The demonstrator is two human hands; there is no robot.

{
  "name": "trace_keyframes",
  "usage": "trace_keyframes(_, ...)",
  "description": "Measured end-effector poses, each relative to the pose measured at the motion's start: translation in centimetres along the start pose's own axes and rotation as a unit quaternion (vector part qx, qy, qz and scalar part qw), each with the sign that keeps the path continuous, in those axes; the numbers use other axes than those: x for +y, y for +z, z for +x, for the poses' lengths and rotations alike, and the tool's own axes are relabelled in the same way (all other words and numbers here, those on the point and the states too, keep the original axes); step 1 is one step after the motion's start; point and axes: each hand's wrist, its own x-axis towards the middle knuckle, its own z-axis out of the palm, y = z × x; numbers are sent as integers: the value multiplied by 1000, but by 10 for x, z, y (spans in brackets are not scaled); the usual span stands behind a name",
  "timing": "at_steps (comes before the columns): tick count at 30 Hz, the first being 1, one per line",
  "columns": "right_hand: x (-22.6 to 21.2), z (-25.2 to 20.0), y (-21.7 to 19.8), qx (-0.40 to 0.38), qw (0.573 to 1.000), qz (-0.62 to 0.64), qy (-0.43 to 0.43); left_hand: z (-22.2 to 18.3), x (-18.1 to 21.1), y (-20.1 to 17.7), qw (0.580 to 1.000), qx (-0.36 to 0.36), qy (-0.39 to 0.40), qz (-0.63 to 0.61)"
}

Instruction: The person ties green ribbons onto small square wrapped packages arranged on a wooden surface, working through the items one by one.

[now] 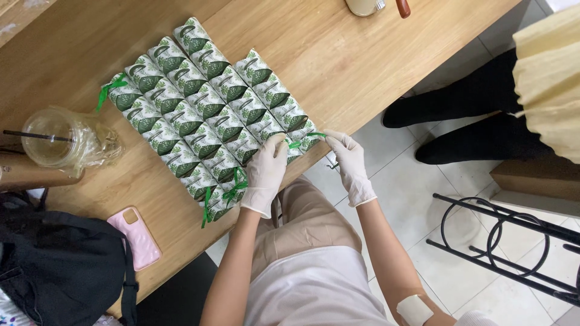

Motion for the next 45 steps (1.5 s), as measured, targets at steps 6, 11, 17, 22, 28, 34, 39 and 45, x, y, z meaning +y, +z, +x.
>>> trace_keyframes(6, 16, 1, 4, -7, 998, 57, -24, 4, 2, 2, 1000, -17, -13, 13)
trace_keyframes(11, 20, 1, 9, -14, 997, 74, -22, 13, -4, 8, 998, 2, 58, 25)
trace_keyframes(17, 34, 4, 16, 13, 999, 30, -31, 30, -9, 14, 985, 14, 135, 106)
trace_keyframes(22, 43, 15, 19, 61, 996, 47, -33, 36, -10, 23, 985, 14, 132, 115)
trace_keyframes(28, 51, 17, 21, 107, 991, 79, -24, 36, -8, 25, 984, 9, 142, 107)
trace_keyframes(34, 48, 6, 29, 79, 995, 50, -25, 40, -15, 28, 979, 25, 177, 99)
trace_keyframes(39, 46, 11, 32, 80, 995, 38, -39, 62, -4, 32, 937, -36, 212, 274)
trace_keyframes(45, 46, 15, 32, 74, 996, 21, -36, 94, -18, 64, 870, -16, 353, 345)
